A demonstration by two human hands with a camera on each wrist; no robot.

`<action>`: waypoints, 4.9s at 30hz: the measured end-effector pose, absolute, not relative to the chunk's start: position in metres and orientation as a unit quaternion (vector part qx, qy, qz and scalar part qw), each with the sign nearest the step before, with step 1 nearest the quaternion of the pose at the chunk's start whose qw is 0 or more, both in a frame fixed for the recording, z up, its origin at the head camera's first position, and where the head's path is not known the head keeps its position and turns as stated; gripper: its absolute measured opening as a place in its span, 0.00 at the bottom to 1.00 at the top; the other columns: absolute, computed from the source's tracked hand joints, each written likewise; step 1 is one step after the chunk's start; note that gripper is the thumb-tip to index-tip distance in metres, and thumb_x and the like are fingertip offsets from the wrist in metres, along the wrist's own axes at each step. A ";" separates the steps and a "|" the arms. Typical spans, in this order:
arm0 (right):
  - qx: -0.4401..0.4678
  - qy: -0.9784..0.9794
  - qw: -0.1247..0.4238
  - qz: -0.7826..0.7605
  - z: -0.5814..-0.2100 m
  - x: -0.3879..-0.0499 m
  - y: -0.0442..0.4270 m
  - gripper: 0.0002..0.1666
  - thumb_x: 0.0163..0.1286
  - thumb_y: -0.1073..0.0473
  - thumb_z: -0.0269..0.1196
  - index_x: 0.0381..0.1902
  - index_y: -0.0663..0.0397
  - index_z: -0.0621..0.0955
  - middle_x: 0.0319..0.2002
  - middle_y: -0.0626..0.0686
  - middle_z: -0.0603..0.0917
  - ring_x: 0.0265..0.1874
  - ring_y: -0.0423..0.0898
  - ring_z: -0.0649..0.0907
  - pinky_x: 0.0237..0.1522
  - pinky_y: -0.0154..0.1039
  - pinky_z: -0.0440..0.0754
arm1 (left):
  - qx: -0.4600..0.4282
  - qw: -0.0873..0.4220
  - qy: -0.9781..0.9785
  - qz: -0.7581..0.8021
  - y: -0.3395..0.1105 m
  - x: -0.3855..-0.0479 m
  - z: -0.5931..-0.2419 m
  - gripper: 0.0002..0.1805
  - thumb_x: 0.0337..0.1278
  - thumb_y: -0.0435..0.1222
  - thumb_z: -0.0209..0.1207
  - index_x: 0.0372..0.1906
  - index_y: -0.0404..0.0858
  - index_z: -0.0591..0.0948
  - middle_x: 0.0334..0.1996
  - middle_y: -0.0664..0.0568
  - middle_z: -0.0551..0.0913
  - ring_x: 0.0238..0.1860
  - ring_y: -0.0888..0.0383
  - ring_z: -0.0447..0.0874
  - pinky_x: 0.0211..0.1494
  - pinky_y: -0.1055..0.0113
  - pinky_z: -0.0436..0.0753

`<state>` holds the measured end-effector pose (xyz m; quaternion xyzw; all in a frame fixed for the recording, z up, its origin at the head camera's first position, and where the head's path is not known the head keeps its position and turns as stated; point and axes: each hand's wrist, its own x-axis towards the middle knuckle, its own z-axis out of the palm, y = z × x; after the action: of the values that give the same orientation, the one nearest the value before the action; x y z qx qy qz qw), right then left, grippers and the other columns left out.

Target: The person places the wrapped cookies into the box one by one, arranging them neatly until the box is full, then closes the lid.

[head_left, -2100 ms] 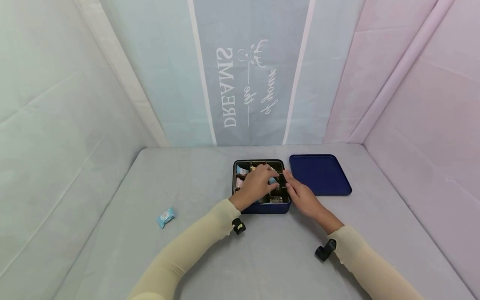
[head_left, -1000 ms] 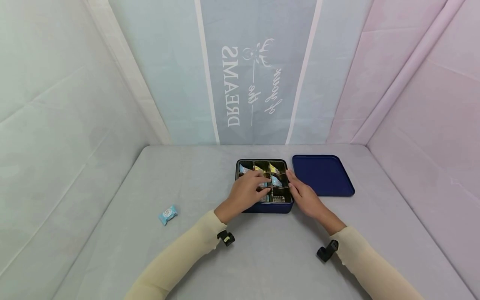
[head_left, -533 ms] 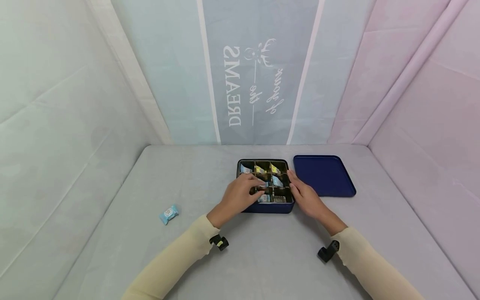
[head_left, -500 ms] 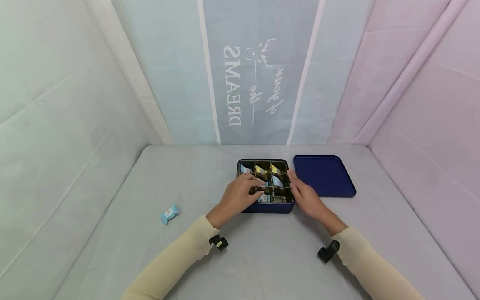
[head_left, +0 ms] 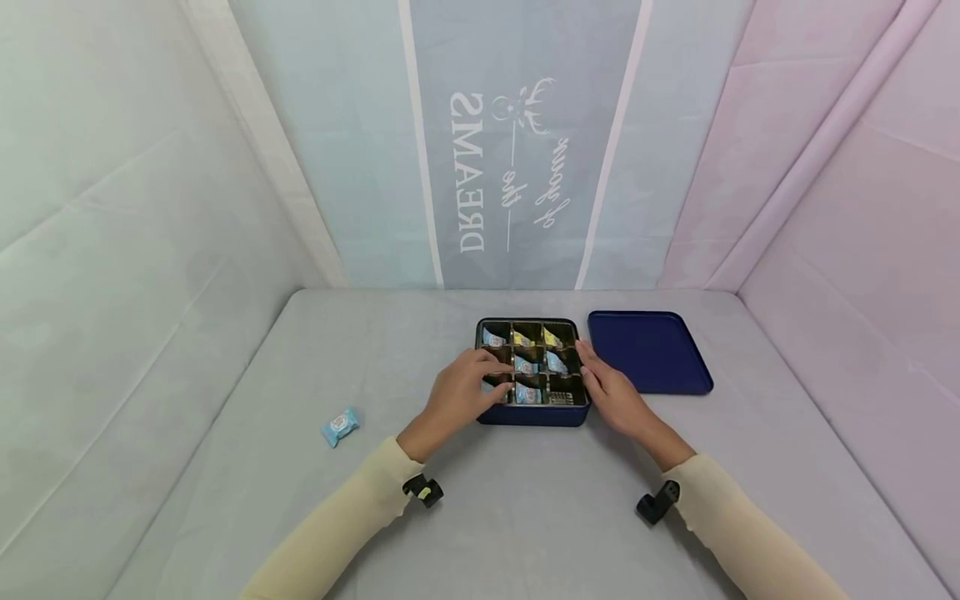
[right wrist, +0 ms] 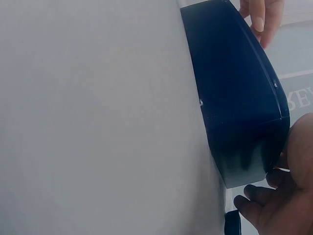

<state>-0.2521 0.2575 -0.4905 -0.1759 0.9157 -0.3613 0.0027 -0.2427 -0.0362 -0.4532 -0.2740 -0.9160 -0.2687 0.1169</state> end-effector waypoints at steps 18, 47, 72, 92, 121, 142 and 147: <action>-0.182 0.915 -0.004 -0.361 -0.490 -0.253 0.258 0.32 0.85 0.58 0.45 0.80 0.60 0.54 0.80 0.61 0.51 0.78 0.60 0.54 0.72 0.63 0.59 | -0.230 0.106 -0.920 -0.299 -0.063 -0.231 -0.456 0.14 0.61 0.42 0.70 0.51 0.46 0.90 0.45 0.57 0.83 0.48 0.57 0.81 0.40 0.61 0.83; -0.178 0.915 -0.007 -0.362 -0.490 -0.251 0.256 0.31 0.85 0.59 0.46 0.80 0.60 0.55 0.80 0.60 0.52 0.78 0.59 0.55 0.72 0.62 0.60 | -0.183 0.093 -0.919 -0.337 -0.109 -0.216 -0.470 0.14 0.59 0.40 0.72 0.49 0.43 0.90 0.46 0.53 0.86 0.51 0.52 0.83 0.50 0.53 0.83; -0.182 0.913 -0.008 -0.366 -0.497 -0.253 0.258 0.32 0.85 0.58 0.45 0.81 0.57 0.54 0.80 0.60 0.52 0.78 0.60 0.54 0.72 0.62 0.59 | -0.118 0.114 -0.925 -0.343 -0.164 -0.201 -0.480 0.15 0.56 0.36 0.74 0.49 0.39 0.90 0.46 0.50 0.87 0.50 0.49 0.85 0.51 0.50 0.84; -0.182 0.913 -0.018 -0.366 -0.496 -0.252 0.258 0.31 0.85 0.59 0.46 0.80 0.58 0.55 0.80 0.60 0.53 0.78 0.60 0.55 0.72 0.62 0.59 | -0.116 0.124 -0.925 -0.339 -0.204 -0.197 -0.479 0.18 0.56 0.33 0.73 0.52 0.36 0.88 0.48 0.43 0.86 0.50 0.43 0.85 0.51 0.44 0.83; -0.187 0.912 -0.015 -0.364 -0.495 -0.251 0.259 0.31 0.85 0.58 0.46 0.80 0.59 0.55 0.80 0.57 0.51 0.78 0.59 0.56 0.72 0.62 0.60 | -0.036 0.075 -0.947 -0.310 -0.232 -0.185 -0.491 0.42 0.52 0.31 0.74 0.73 0.30 0.69 0.57 0.28 0.75 0.56 0.32 0.75 0.54 0.36 0.77; -0.189 0.914 -0.017 -0.359 -0.492 -0.253 0.258 0.31 0.85 0.59 0.45 0.80 0.60 0.55 0.80 0.59 0.52 0.78 0.59 0.55 0.72 0.61 0.60 | 0.018 0.028 -0.963 -0.268 -0.237 -0.181 -0.490 0.24 0.49 0.32 0.75 0.52 0.27 0.83 0.40 0.36 0.79 0.39 0.45 0.76 0.37 0.54 0.76; -0.189 0.913 -0.018 -0.361 -0.492 -0.252 0.258 0.31 0.85 0.59 0.45 0.80 0.59 0.54 0.80 0.58 0.52 0.78 0.60 0.56 0.72 0.62 0.60 | 0.005 0.031 -0.961 -0.276 -0.238 -0.182 -0.490 0.21 0.49 0.27 0.73 0.50 0.26 0.84 0.41 0.35 0.81 0.41 0.44 0.79 0.41 0.50 0.80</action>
<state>-0.2523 0.2583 -0.4917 -0.1887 0.9131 -0.3610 -0.0179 -0.1825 -0.2379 -0.4899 0.0045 -0.9608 -0.2757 0.0306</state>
